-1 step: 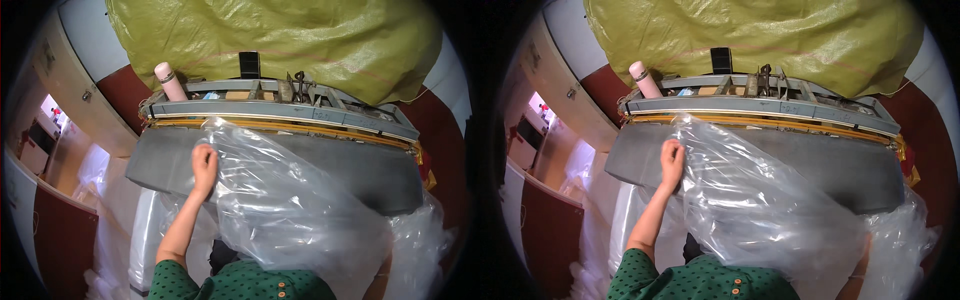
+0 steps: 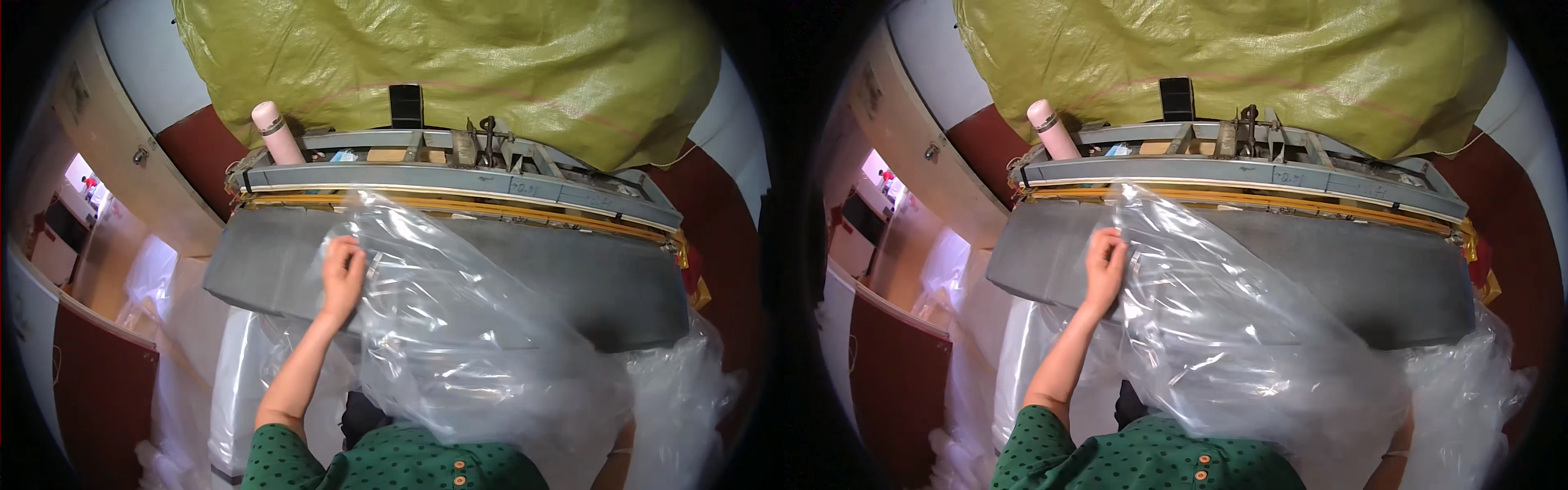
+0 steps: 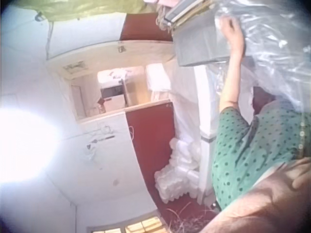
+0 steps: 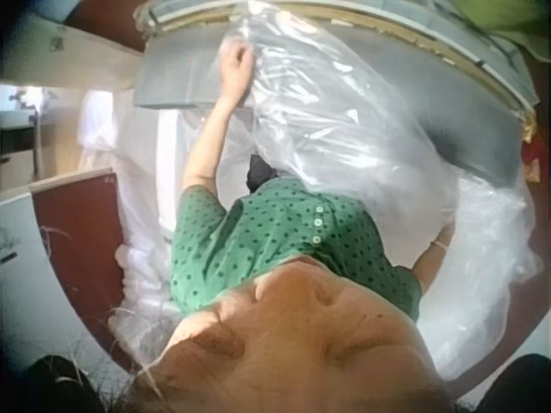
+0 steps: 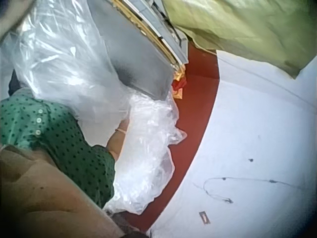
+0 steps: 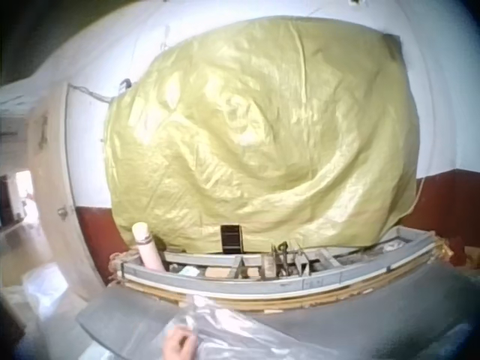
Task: The person wraps a large, flat, grey object with a clear plastic sheet. They repeatedly smooth the plastic over the surface, fold the edges, and adjust the sheet to ensure it covers the object completely. The process involves handling the plastic and the object by hand without visible tools.
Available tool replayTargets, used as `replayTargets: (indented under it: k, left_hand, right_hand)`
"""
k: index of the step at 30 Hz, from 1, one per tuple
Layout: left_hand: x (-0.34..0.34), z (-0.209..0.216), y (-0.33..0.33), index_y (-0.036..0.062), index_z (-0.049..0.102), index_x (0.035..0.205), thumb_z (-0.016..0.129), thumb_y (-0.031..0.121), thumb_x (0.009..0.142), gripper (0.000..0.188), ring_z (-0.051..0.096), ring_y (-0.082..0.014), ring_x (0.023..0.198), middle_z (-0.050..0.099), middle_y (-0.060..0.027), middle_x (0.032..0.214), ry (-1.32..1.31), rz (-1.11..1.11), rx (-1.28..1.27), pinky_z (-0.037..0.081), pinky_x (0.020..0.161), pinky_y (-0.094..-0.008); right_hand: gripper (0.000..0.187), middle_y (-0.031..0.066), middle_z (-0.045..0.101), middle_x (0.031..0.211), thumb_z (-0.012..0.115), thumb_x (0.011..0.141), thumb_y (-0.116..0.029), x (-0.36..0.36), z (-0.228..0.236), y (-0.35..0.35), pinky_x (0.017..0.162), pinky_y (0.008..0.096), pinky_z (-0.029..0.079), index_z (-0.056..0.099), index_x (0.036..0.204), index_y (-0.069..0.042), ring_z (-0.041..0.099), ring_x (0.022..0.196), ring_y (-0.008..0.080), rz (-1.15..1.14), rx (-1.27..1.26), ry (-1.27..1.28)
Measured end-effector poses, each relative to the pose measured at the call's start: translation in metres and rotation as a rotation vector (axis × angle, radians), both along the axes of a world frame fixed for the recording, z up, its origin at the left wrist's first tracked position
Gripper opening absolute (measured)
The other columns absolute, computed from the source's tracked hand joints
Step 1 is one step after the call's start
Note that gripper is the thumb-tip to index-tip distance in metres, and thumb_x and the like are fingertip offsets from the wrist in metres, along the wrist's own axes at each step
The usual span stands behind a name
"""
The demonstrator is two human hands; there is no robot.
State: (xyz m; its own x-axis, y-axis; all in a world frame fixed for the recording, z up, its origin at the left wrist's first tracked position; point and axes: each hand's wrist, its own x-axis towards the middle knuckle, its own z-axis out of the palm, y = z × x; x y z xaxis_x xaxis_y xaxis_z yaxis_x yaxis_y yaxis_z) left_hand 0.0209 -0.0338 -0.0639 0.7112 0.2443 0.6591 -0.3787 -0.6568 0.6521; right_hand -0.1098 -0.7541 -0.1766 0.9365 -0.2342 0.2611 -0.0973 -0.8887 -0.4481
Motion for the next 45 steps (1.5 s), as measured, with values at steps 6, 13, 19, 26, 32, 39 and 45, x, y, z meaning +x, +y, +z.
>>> replayTargets:
  k: [6, 13, 19, 26, 32, 39, 45]
  left_hand:
    - [-0.02, 0.029, -0.068, -0.0005, 0.053, 0.082, 0.057, 0.001, 0.079, 0.005, 0.052, -0.029, 0.106, 0.049, -0.0184, 0.121, 0.013, -0.363, -0.028, 0.043, 0.085, -0.0349]
    - [-0.027, 0.027, -0.092, -0.0002, 0.053, 0.082, 0.06, 0.002, 0.076, 0.01, 0.055, -0.0349, 0.1, 0.048, -0.0203, 0.123, -0.041, -0.275, 0.084, 0.046, 0.08, -0.0376]
    - [-0.045, 0.019, -0.094, 0.003, 0.055, 0.085, 0.061, 0.004, 0.074, 0.012, 0.056, -0.0331, 0.098, 0.055, -0.0169, 0.115, 0.108, -0.217, 0.243, 0.048, 0.073, -0.0361]
    - [-0.095, 0.053, 0.0, 0.004, 0.056, 0.091, 0.067, 0.014, 0.071, 0.025, 0.055, -0.0337, 0.082, 0.058, -0.0144, 0.087, 0.095, 0.145, 0.367, 0.041, 0.079, -0.0407]
    - [-0.163, 0.013, 0.175, 0.0089, 0.061, 0.083, 0.059, 0.006, 0.069, 0.015, 0.058, -0.0318, 0.077, 0.061, -0.0138, 0.079, 0.862, -0.093, 0.696, 0.045, 0.068, -0.04]
    - [-0.105, 0.16, 0.172, 0.0031, 0.057, 0.09, 0.055, -0.003, 0.07, 0.021, 0.056, -0.0324, 0.08, 0.058, -0.0121, 0.085, -0.384, 1.038, 0.845, 0.044, 0.069, -0.0426]
    - [-0.053, 0.063, 0.06, -0.0014, 0.043, 0.121, 0.063, 0.006, 0.074, 0.052, 0.04, -0.036, 0.119, 0.042, -0.0222, 0.126, 0.211, -0.046, 0.613, 0.034, 0.099, -0.0376]
  right_hand:
    - [0.013, 0.0149, 0.06, 0.074, 0.059, 0.076, -0.015, -0.005, 0.04, 0.036, 0.062, 0.0402, 0.045, 0.063, 0.074, -0.003, 0.059, 0.072, 0.0288, 0.027, -0.417, 0.709]
    - [0.019, 0.0106, 0.058, 0.084, 0.065, 0.075, -0.015, 0.119, 0.281, 0.355, 0.068, 0.0328, 0.047, 0.059, 0.089, -0.003, 0.059, 0.078, 0.0275, 0.919, 0.031, -0.184]
    - [0.033, 0.0124, 0.058, 0.102, 0.065, 0.073, -0.014, 0.178, 0.226, 0.518, 0.089, 0.0371, 0.041, 0.056, 0.102, -0.002, 0.054, 0.099, 0.028, 1.48, -0.008, -0.357]
    - [0.011, -0.0023, 0.05, 0.07, 0.047, 0.087, -0.005, 0.188, 0.225, 0.492, 0.053, 0.021, 0.039, 0.057, 0.086, -0.005, 0.046, 0.061, 0.006, 1.027, 0.824, -0.182]
    - [0.024, -0.0014, 0.054, 0.078, 0.049, 0.091, -0.026, 0.258, 0.227, 0.309, 0.063, 0.0216, 0.038, 0.059, 0.087, -0.004, 0.046, 0.07, 0.0068, 0.297, 0.717, -0.539]
    - [0.027, -0.0022, 0.052, 0.072, 0.05, 0.091, -0.025, 0.263, 0.123, 0.135, 0.058, 0.0212, 0.036, 0.059, 0.084, 0.0, 0.043, 0.065, 0.0066, 0.077, 0.513, -0.358]
    - [0.028, 0.0093, 0.056, 0.07, 0.048, 0.09, -0.023, 0.238, 0.058, -0.048, 0.065, 0.0305, 0.04, 0.057, 0.082, 0.003, 0.049, 0.068, 0.0168, -0.085, 0.138, -0.375]
